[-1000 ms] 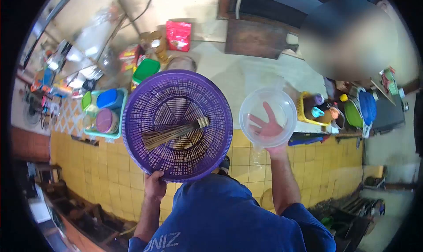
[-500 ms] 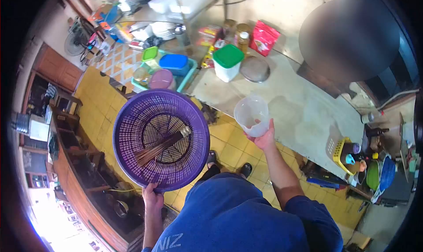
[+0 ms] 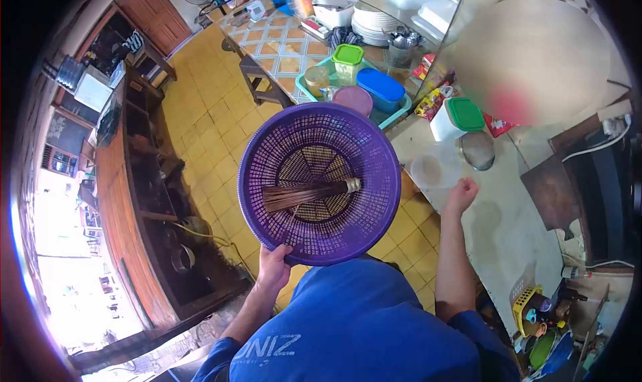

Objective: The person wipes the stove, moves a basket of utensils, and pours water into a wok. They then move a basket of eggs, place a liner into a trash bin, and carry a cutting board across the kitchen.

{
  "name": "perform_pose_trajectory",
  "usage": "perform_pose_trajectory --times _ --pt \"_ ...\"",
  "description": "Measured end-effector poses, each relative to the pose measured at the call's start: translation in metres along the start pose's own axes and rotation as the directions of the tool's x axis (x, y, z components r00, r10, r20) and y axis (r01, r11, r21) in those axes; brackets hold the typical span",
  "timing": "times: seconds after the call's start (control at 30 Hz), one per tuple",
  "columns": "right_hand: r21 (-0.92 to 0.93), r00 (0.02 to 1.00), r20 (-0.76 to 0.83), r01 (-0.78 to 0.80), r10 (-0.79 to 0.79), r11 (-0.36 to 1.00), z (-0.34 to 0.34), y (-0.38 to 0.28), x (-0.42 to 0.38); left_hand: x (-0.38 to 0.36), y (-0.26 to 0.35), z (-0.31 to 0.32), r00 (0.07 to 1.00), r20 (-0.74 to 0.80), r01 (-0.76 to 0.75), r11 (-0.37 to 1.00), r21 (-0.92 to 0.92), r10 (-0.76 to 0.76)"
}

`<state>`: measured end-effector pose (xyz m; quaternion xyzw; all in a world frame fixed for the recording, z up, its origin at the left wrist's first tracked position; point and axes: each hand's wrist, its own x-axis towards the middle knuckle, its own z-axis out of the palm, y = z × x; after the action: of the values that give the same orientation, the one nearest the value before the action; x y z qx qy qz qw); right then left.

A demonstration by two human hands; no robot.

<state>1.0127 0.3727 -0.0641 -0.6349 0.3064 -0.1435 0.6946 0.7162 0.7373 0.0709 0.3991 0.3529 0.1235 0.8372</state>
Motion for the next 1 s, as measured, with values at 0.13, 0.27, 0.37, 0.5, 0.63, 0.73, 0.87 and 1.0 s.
perform_pose_trajectory --times 0.13,0.27,0.37,0.5,0.63,0.73,0.87,1.0 --pt "0.090 0.569 0.615 0.638 -0.546 0.765 0.050 -0.110 -0.155 0.008 -0.006 -0.003 0.999 0.050 -0.014 0.999 0.035 0.013" --pt "-0.092 0.112 0.931 0.993 -0.346 0.073 0.105 -0.087 -0.218 -0.005 0.007 0.008 0.986 0.166 -0.036 0.999 0.019 0.033" --pt "-0.197 0.195 0.980 0.979 -0.027 -0.056 0.123 -0.051 -0.208 -0.017 0.017 0.018 0.979 0.203 -0.017 1.000 0.024 0.012" --pt "-0.243 0.218 0.950 0.966 0.223 0.090 0.094 -0.083 -0.199 -0.021 0.011 0.023 0.975 0.211 -0.087 0.992 0.094 0.066" --pt "-0.204 0.216 0.966 0.974 -0.140 0.096 0.022 -0.155 -0.211 -0.029 0.011 0.029 0.970 0.218 -0.125 0.991 0.051 0.111" --pt "-0.225 0.200 0.905 0.974 -0.375 -0.026 -0.039 -0.210 -0.232 -0.053 0.020 0.035 0.924 0.354 -0.193 0.975 0.111 0.143" --pt "-0.403 0.287 0.600 0.915 -0.747 0.029 -0.147 -0.248 -0.272 -0.111 0.039 0.056 0.860 0.502 -0.221 0.954 0.203 0.092" --pt "-0.480 0.491 0.151 0.795 -0.858 0.370 -0.248 -0.224 -0.314 -0.099 0.042 0.059 0.746 0.665 -0.306 0.862 0.404 -0.047"
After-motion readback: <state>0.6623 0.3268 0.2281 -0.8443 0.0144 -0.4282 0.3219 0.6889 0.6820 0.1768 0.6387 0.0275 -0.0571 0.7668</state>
